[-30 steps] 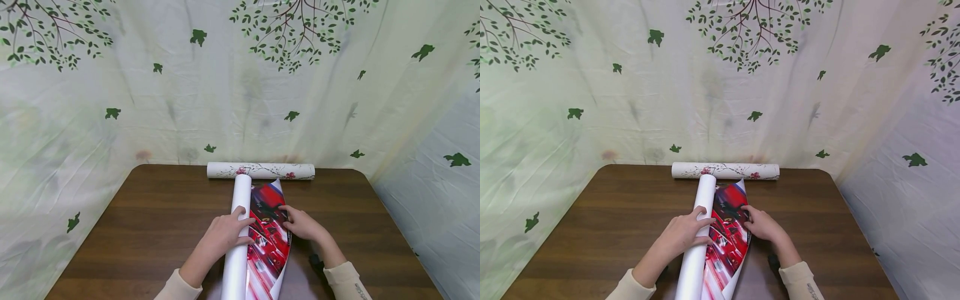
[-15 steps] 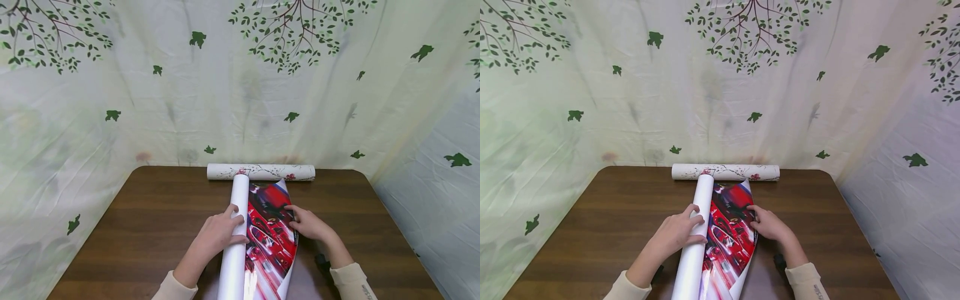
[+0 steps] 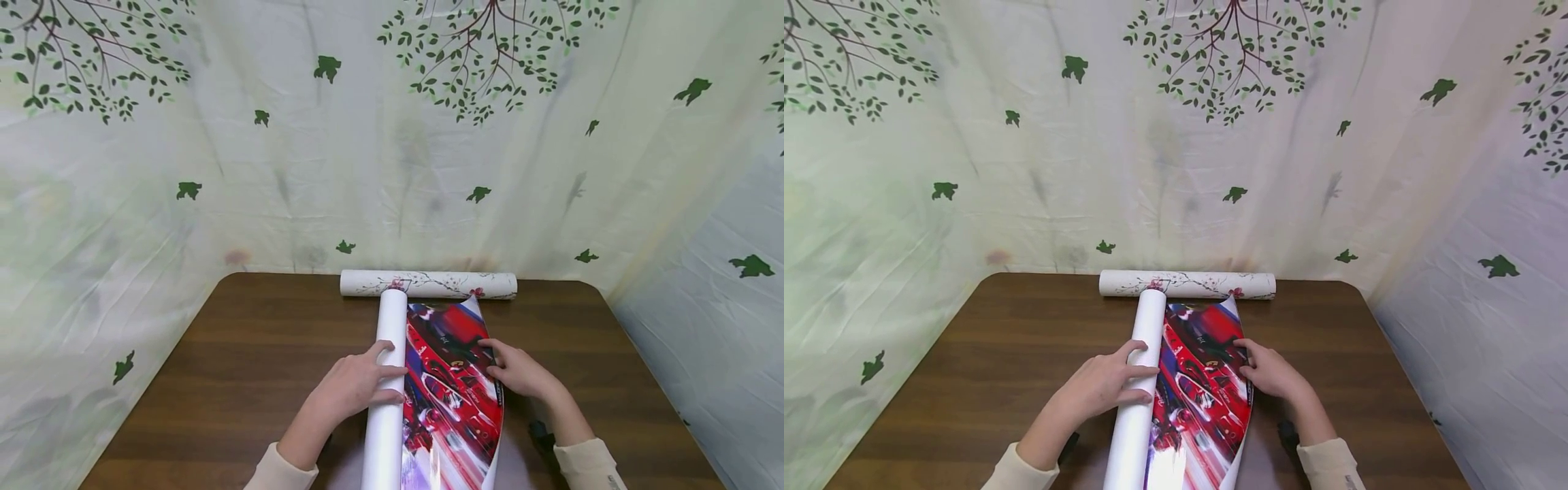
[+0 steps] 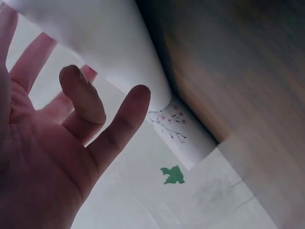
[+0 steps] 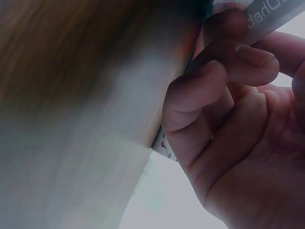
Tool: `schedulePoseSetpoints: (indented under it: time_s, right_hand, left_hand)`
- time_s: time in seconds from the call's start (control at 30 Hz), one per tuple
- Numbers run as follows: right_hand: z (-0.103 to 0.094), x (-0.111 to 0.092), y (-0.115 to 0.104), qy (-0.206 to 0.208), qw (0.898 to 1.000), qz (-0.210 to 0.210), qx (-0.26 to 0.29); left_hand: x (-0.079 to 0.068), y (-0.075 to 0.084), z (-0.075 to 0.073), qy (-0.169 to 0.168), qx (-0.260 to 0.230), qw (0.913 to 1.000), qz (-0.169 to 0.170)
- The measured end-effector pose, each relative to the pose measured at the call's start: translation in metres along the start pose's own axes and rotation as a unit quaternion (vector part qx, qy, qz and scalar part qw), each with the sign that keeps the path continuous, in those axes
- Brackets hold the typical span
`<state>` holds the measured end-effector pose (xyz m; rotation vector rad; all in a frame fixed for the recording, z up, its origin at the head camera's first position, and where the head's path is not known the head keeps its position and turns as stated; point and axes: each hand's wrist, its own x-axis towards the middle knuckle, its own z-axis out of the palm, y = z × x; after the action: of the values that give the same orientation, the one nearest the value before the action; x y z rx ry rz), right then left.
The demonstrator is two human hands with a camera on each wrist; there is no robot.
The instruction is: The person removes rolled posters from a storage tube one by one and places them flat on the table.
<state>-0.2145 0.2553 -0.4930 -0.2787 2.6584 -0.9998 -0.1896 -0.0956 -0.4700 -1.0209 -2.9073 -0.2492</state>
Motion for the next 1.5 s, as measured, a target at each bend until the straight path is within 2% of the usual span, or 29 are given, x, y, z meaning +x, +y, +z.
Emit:
schedulePoseSetpoints:
  time_s: [0.07,0.17,0.27,0.37,0.57,0.67,0.8,1.07,1.27,1.5]
  right_hand:
    - [-0.001,-0.001,0.002,0.001,1.0,-0.003,-0.001]
    - [-0.002,-0.002,0.004,0.002,1.0,-0.005,0.0]
    - [-0.002,-0.004,0.005,0.001,1.0,-0.003,0.004]
    - [-0.004,-0.006,0.006,0.003,1.0,-0.003,0.003]
    - [-0.01,-0.007,0.007,0.006,1.0,0.004,-0.002]
    - [-0.012,-0.008,0.009,0.0,1.0,0.003,0.003]
    - [-0.015,-0.009,0.013,-0.009,1.0,0.004,0.02]
    - [-0.023,-0.012,0.018,-0.023,0.999,0.004,0.049]
    - [-0.03,-0.016,0.022,-0.026,0.998,0.005,0.062]
    - [-0.037,-0.021,0.029,-0.019,0.998,0.013,0.058]
  left_hand:
    - [0.0,0.0,0.001,0.0,-0.006,0.9999,-0.008]
    - [0.001,0.0,0.005,0.025,-0.012,0.9995,-0.012]
    - [0.001,-0.002,0.009,0.065,-0.014,0.9978,0.002]
    - [0.0,-0.004,0.01,0.089,-0.012,0.9958,0.017]
    - [-0.001,-0.006,0.01,0.079,0.014,0.9967,0.013]
    - [-0.002,-0.008,0.011,0.073,0.031,0.9969,-0.003]
    - [-0.005,-0.012,0.014,0.072,0.027,0.9967,-0.026]
    - [-0.006,-0.022,0.015,0.108,0.01,0.9941,0.003]
    - [-0.008,-0.023,0.013,0.112,-0.006,0.9936,-0.014]
    - [-0.007,-0.025,0.015,0.105,0.022,0.9941,-0.02]
